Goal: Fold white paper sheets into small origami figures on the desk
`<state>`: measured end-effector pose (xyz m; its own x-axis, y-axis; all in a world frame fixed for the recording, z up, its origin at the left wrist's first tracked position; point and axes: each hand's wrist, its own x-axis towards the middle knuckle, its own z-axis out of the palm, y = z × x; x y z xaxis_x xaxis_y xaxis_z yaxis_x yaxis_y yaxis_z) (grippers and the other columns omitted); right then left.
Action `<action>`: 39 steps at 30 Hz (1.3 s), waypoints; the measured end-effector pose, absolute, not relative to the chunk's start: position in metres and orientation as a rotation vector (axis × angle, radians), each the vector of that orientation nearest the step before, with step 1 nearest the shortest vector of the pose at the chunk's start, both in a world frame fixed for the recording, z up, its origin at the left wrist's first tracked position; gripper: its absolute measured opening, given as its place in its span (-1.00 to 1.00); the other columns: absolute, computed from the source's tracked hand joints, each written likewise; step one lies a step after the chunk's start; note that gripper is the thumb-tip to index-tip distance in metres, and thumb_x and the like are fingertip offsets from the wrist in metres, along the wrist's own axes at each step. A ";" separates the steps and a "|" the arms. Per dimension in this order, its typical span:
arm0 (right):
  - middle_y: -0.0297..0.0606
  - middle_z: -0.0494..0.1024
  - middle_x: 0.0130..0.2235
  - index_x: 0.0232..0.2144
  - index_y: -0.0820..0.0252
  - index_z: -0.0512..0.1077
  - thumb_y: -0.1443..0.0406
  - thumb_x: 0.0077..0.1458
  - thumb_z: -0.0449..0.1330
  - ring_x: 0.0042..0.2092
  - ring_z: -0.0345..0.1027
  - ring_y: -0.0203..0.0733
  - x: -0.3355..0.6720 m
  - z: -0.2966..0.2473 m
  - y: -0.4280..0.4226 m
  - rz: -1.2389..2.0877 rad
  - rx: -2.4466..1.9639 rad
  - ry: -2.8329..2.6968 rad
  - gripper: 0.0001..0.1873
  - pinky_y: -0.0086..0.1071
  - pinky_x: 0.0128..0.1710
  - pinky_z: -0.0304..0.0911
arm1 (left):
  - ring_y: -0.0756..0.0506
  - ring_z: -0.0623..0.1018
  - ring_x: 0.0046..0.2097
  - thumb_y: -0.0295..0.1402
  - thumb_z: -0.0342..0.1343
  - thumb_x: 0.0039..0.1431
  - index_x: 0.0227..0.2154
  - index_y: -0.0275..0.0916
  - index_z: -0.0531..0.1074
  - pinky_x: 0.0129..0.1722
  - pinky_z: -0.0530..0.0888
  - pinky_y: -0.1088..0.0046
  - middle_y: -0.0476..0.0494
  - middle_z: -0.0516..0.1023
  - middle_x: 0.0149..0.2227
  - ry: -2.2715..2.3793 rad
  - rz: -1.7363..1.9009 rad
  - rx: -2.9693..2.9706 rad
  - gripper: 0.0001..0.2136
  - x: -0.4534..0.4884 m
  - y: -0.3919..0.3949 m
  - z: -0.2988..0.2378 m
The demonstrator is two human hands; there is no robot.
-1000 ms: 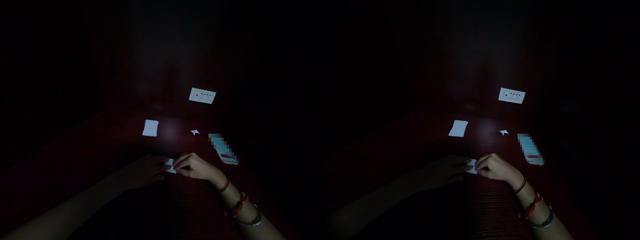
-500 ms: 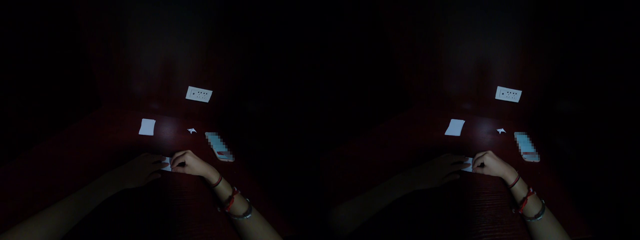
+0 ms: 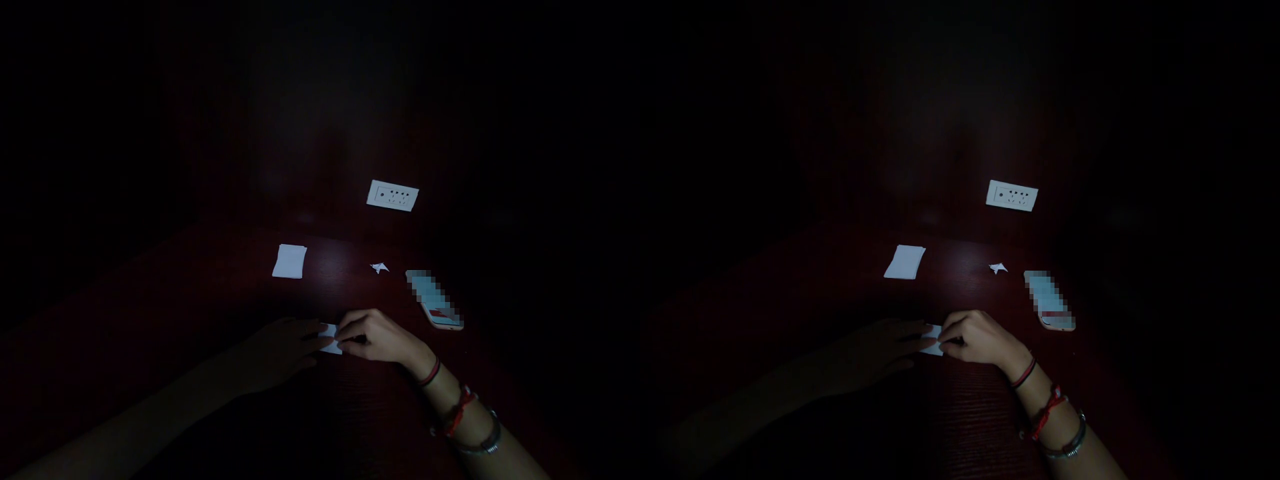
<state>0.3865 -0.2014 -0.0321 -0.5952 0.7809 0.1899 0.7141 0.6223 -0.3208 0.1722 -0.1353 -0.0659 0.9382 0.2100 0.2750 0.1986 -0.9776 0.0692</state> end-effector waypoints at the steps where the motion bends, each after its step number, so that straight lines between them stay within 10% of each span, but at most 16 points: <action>1: -0.25 0.42 -0.29 -0.29 0.24 0.42 0.36 -0.02 0.06 -0.30 0.29 -0.33 0.387 -0.032 -0.202 0.271 -1.224 -2.555 -0.79 -0.50 -0.28 0.15 | -0.13 0.25 0.02 -0.26 -0.14 0.14 0.02 -0.03 0.08 -0.08 0.21 0.30 -0.01 0.19 0.05 0.311 0.463 3.061 -0.65 0.172 -0.134 -0.068; 15: -0.32 0.41 -0.45 -0.41 0.18 0.41 0.39 0.02 -0.04 -0.39 0.24 -0.34 0.382 -0.022 -0.207 -0.061 -1.306 -2.754 -0.78 -0.49 -0.37 0.05 | -0.12 0.23 0.03 -0.43 -0.15 0.14 0.01 -0.04 0.09 -0.09 0.23 0.33 -0.03 0.19 0.05 0.315 0.519 3.071 -0.64 0.172 -0.129 -0.078; 39: -0.29 0.45 -0.35 -0.28 0.18 0.41 0.45 -0.05 -0.01 -0.35 0.29 -0.35 0.381 -0.018 -0.207 0.280 -1.281 -2.644 -0.71 -0.53 -0.36 0.11 | -0.14 0.20 0.05 -0.41 -0.13 0.15 0.00 -0.04 0.11 -0.05 0.18 0.25 -0.04 0.22 0.03 0.308 0.526 3.079 -0.66 0.171 -0.135 -0.068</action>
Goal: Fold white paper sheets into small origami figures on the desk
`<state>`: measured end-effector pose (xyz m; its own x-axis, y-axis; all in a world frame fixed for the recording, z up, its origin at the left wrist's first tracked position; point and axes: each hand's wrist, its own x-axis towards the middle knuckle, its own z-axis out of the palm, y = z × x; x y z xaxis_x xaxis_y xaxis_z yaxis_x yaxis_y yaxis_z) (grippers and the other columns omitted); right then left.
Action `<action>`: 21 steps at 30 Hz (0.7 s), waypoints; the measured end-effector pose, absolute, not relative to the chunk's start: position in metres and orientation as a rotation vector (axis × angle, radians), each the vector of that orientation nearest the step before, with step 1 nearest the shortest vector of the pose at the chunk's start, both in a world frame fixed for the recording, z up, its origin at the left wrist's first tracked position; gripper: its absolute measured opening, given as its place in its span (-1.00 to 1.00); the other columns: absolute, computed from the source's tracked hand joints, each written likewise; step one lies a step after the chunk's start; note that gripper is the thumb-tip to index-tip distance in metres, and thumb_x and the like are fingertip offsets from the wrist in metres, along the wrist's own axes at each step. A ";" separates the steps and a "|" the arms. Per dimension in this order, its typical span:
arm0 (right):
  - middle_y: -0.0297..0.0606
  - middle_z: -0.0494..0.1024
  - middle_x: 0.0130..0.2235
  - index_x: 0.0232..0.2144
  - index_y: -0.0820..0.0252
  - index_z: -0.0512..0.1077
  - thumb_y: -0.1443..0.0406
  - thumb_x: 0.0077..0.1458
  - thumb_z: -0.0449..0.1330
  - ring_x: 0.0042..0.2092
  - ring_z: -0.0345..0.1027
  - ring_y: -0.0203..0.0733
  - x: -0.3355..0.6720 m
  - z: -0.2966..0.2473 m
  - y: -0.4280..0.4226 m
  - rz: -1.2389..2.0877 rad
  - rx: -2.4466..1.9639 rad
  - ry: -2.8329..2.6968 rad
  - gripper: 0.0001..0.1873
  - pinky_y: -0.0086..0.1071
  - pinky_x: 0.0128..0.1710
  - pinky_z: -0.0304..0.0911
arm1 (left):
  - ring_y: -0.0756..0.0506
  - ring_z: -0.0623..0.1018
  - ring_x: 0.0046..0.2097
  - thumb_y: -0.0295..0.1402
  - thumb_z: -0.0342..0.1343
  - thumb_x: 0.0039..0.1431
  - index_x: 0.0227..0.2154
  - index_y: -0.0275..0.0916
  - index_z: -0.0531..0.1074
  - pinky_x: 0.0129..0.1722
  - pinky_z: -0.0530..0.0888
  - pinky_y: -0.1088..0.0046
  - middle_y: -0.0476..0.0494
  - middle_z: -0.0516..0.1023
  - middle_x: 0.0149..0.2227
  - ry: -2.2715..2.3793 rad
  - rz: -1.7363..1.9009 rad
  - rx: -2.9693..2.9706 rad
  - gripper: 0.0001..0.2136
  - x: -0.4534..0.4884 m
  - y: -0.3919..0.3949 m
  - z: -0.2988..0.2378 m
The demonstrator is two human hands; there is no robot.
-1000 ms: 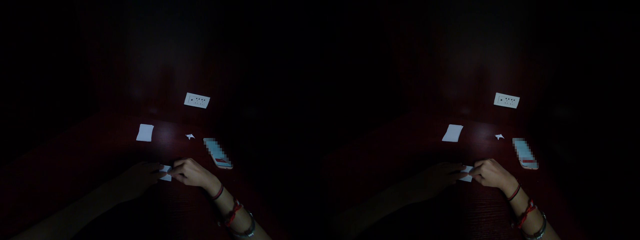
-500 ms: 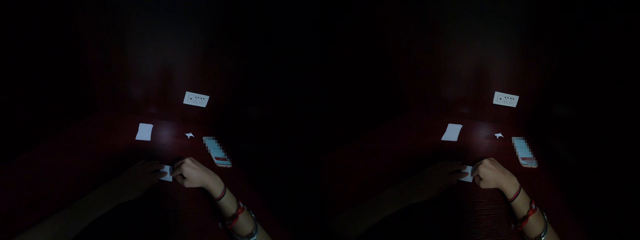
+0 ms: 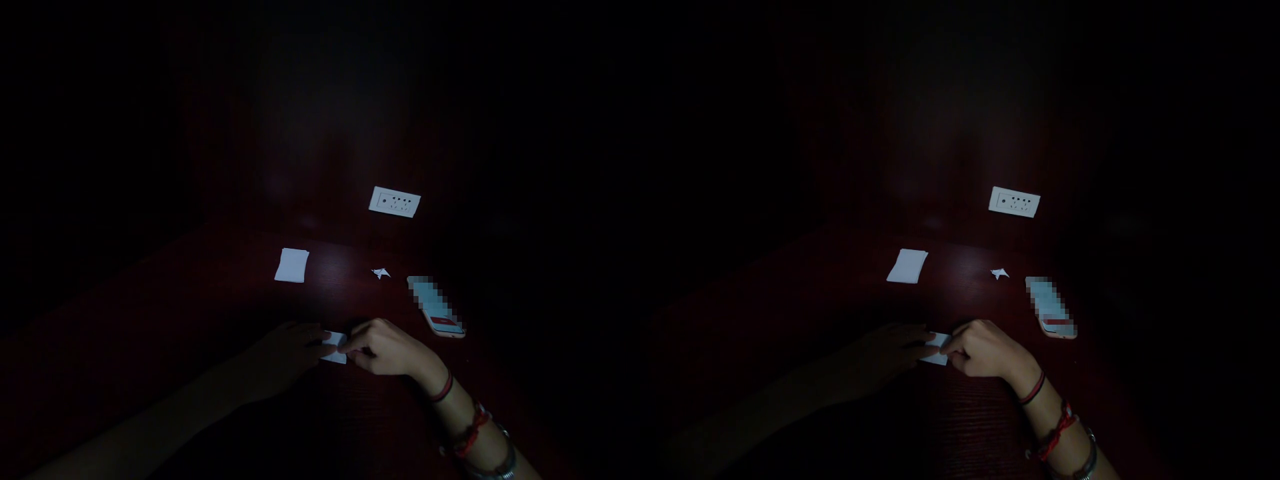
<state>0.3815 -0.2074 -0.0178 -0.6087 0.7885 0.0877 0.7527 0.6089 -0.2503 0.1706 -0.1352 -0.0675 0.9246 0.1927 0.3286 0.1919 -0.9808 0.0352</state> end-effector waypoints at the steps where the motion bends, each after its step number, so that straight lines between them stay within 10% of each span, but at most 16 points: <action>1: -0.28 0.45 -0.35 -0.29 0.18 0.42 0.45 -0.05 0.00 -0.35 0.29 -0.35 0.381 -0.017 -0.207 0.283 -1.287 -2.646 -0.71 -0.53 -0.36 0.11 | -0.14 0.19 0.05 -0.41 -0.13 0.15 0.00 -0.04 0.10 -0.05 0.18 0.25 -0.04 0.21 0.03 0.307 0.508 3.083 -0.66 0.171 -0.135 -0.067; 21: -0.31 0.41 -0.36 -0.23 0.14 0.38 0.40 -0.03 0.01 -0.38 0.24 -0.36 0.385 -0.010 -0.211 0.269 -1.344 -2.662 -0.72 -0.53 -0.39 0.09 | -0.16 0.16 0.06 -0.40 -0.15 0.16 0.04 -0.04 0.03 -0.06 0.15 0.23 -0.04 0.16 0.06 0.295 0.542 3.121 -0.63 0.170 -0.129 -0.082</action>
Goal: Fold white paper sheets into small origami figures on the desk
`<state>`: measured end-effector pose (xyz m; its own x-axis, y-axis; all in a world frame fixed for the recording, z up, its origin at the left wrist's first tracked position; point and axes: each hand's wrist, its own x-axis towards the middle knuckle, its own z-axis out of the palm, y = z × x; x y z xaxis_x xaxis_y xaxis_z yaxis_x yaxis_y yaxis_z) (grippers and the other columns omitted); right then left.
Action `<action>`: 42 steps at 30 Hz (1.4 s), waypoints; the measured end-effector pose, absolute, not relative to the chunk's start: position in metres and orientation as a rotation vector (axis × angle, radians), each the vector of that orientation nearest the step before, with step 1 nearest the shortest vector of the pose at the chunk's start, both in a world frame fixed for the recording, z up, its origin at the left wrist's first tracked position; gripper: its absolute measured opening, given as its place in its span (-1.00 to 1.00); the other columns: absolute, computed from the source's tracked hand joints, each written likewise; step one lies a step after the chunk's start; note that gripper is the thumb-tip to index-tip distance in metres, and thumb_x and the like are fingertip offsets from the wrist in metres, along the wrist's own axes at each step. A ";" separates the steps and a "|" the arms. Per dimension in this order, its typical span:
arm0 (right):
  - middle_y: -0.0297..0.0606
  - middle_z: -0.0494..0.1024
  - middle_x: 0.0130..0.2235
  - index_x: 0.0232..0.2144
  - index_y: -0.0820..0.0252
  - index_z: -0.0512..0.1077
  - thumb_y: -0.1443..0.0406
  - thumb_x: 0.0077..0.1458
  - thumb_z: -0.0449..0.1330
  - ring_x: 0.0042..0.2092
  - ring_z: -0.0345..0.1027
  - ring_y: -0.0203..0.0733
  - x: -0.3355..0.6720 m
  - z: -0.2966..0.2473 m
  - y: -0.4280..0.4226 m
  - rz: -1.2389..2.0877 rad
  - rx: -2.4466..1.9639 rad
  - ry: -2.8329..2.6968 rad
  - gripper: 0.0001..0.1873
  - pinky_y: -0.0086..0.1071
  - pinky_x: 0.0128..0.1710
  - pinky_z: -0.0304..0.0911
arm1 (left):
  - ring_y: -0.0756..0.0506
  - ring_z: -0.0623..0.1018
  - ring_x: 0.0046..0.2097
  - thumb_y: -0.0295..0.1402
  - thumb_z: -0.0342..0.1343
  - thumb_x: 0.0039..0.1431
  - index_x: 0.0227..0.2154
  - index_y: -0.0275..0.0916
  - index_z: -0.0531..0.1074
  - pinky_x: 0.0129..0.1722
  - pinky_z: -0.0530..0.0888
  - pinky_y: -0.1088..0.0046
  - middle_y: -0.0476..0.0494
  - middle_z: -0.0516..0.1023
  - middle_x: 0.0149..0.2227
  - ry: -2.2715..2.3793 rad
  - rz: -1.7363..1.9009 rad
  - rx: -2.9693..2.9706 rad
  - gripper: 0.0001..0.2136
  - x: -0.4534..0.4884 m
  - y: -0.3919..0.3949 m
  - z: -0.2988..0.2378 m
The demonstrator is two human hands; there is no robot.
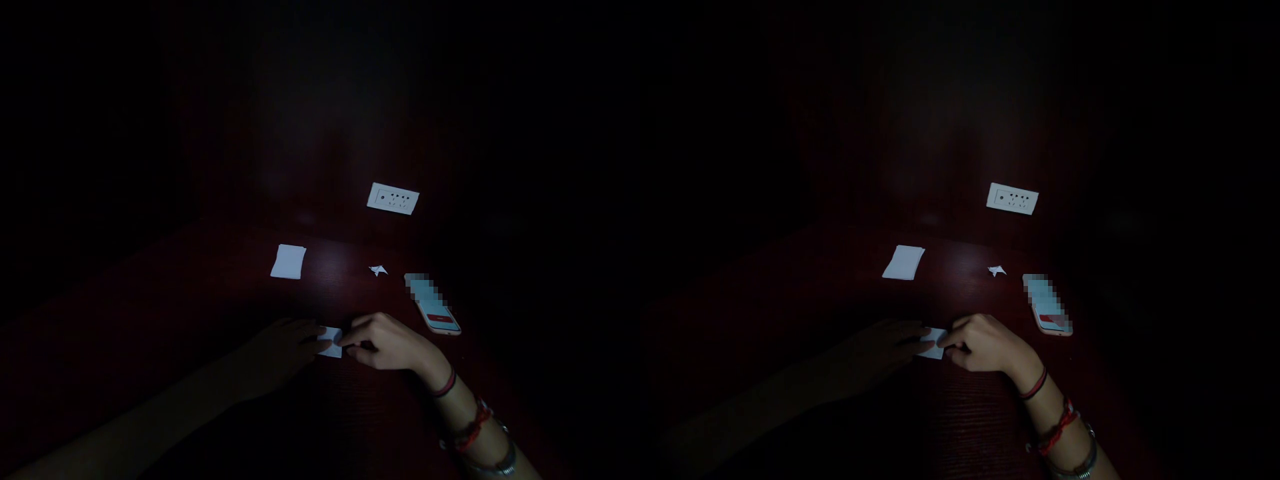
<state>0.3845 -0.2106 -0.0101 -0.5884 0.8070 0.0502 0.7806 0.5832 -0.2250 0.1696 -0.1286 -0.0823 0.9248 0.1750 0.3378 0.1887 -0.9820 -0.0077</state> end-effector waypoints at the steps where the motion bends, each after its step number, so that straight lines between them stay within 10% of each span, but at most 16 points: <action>1: -0.30 0.41 -0.35 -0.24 0.16 0.38 0.40 -0.03 0.01 -0.38 0.24 -0.36 0.384 -0.011 -0.210 0.291 -1.324 -2.674 -0.72 -0.53 -0.38 0.09 | -0.16 0.17 0.05 -0.39 -0.15 0.16 0.03 -0.04 0.04 -0.07 0.16 0.24 -0.04 0.17 0.05 -0.292 -0.538 -3.046 -0.64 0.170 -0.129 -0.082; 13: -0.38 0.31 -0.54 -0.54 0.31 0.36 0.35 -0.03 0.04 -0.49 0.16 -0.43 0.385 -0.014 -0.209 0.540 -1.157 -2.689 -0.85 -0.58 -0.45 0.08 | -0.12 0.21 0.03 -0.38 -0.17 0.17 0.02 -0.02 0.07 -0.06 0.16 0.29 -0.03 0.20 0.04 -0.329 -0.549 -3.080 -0.66 0.169 -0.129 -0.079; 27: -0.26 0.38 -0.32 -0.15 0.18 0.30 0.31 0.01 0.06 -0.30 0.25 -0.30 0.397 -0.033 -0.194 0.288 -1.404 -2.405 -0.71 -0.47 -0.31 0.16 | -0.10 0.12 0.09 -0.47 -0.16 0.15 0.02 -0.05 0.07 -0.02 0.12 0.29 -0.01 0.13 0.08 -0.253 -0.446 -3.153 -0.63 0.166 -0.132 -0.065; 42: -0.28 0.35 -0.27 -0.22 0.14 0.36 0.30 0.09 -0.06 -0.27 0.25 -0.34 0.395 -0.031 -0.197 0.294 -1.345 -2.495 -0.75 -0.49 -0.26 0.15 | -0.13 0.21 0.03 -0.49 -0.10 0.11 0.03 -0.03 0.05 -0.05 0.18 0.27 -0.06 0.20 0.04 -0.248 -0.428 -3.109 -0.58 0.167 -0.133 -0.063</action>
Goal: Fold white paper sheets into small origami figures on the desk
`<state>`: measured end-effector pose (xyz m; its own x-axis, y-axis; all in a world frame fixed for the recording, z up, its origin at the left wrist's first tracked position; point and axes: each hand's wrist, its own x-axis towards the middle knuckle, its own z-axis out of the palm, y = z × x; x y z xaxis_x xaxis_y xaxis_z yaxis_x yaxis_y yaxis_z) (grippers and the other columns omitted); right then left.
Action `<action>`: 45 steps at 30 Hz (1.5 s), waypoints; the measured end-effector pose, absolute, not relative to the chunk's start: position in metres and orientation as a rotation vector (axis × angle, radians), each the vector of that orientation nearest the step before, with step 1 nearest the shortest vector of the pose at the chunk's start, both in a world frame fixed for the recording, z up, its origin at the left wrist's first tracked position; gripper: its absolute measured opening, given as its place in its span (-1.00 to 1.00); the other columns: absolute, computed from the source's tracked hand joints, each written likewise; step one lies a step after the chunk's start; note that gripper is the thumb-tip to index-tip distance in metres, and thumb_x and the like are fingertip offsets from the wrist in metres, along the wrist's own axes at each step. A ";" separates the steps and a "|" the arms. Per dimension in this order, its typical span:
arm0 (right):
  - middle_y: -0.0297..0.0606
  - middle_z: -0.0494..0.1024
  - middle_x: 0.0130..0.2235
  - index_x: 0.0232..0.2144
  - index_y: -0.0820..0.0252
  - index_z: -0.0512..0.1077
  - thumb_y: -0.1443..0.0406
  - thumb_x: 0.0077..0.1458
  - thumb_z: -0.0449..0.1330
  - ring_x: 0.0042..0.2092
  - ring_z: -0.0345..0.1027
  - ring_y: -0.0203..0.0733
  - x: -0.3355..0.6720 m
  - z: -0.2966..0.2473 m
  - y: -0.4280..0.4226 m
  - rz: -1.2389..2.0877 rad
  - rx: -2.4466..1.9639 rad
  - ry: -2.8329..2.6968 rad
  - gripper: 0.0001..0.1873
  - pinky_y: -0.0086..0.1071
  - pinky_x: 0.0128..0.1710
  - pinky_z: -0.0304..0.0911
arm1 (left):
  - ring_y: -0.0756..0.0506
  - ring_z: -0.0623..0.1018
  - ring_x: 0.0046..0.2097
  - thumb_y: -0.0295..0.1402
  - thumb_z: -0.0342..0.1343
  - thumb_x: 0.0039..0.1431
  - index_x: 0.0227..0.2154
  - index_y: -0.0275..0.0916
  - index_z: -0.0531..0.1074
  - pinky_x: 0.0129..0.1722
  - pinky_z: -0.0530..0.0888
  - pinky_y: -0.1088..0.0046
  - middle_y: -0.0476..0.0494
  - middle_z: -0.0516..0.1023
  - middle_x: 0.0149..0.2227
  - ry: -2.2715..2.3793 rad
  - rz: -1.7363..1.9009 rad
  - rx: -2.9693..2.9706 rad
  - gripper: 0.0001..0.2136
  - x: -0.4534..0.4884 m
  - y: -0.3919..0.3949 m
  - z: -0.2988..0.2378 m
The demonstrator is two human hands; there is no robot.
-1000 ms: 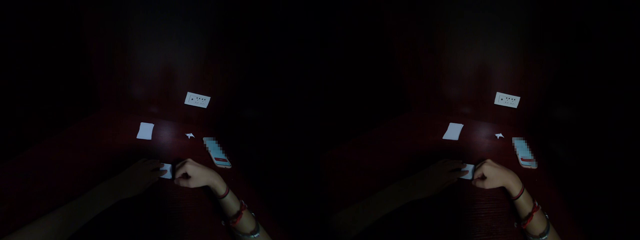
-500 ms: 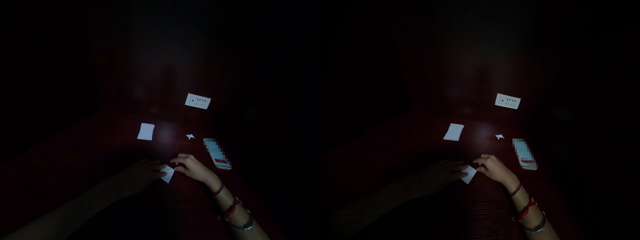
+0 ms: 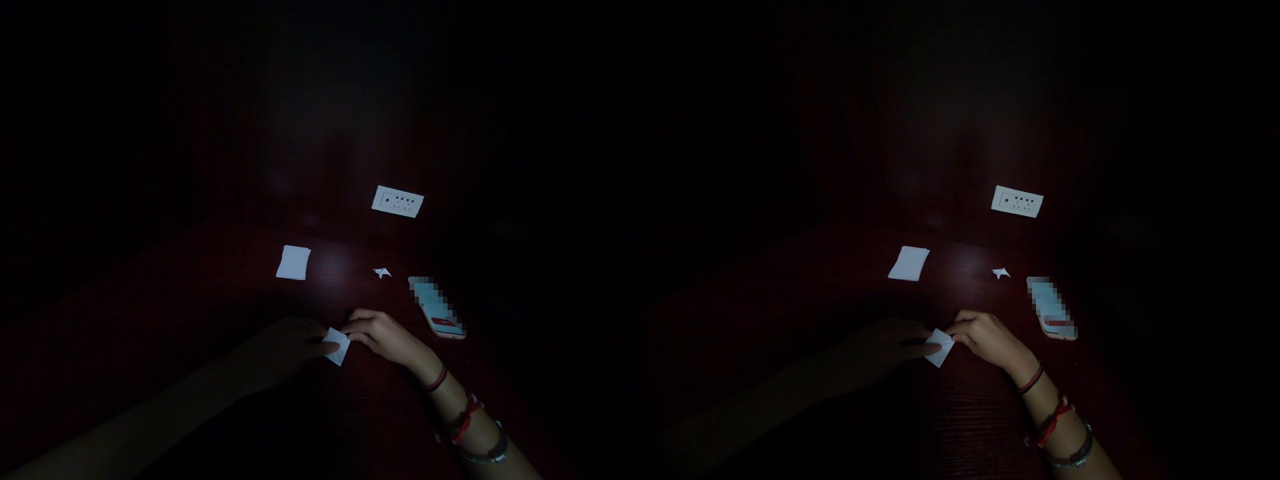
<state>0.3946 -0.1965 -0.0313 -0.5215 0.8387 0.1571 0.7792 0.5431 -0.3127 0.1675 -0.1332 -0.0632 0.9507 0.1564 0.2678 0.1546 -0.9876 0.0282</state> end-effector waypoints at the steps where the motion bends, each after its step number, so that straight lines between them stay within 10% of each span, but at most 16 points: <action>1: -0.27 0.36 -0.27 -0.22 0.14 0.36 0.31 0.10 -0.08 -0.27 0.25 -0.33 0.394 -0.031 -0.197 0.292 -1.350 -2.495 -0.74 -0.49 -0.26 0.15 | -0.13 0.21 0.03 -0.48 -0.10 0.11 0.02 -0.03 0.06 -0.05 0.17 0.27 -0.06 0.19 0.04 0.249 0.437 3.099 -0.59 0.167 -0.133 -0.064; 45: -0.33 0.32 -0.47 -0.50 0.26 0.36 0.37 -0.04 0.07 -0.43 0.18 -0.38 0.377 -0.049 -0.179 0.415 -1.425 -2.148 -0.92 -0.52 -0.46 0.10 | -0.16 0.14 0.07 -0.54 -0.13 0.06 0.06 -0.08 -0.04 -0.03 0.14 0.23 -0.04 0.12 0.08 0.291 0.430 3.074 -0.50 0.168 -0.133 -0.069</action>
<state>0.3774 -0.1785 -0.0486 -0.3077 0.9168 0.2546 0.7559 0.3980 -0.5198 0.1679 -0.1328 -0.0689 0.9446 0.1873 0.2695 0.1807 -0.9823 0.0492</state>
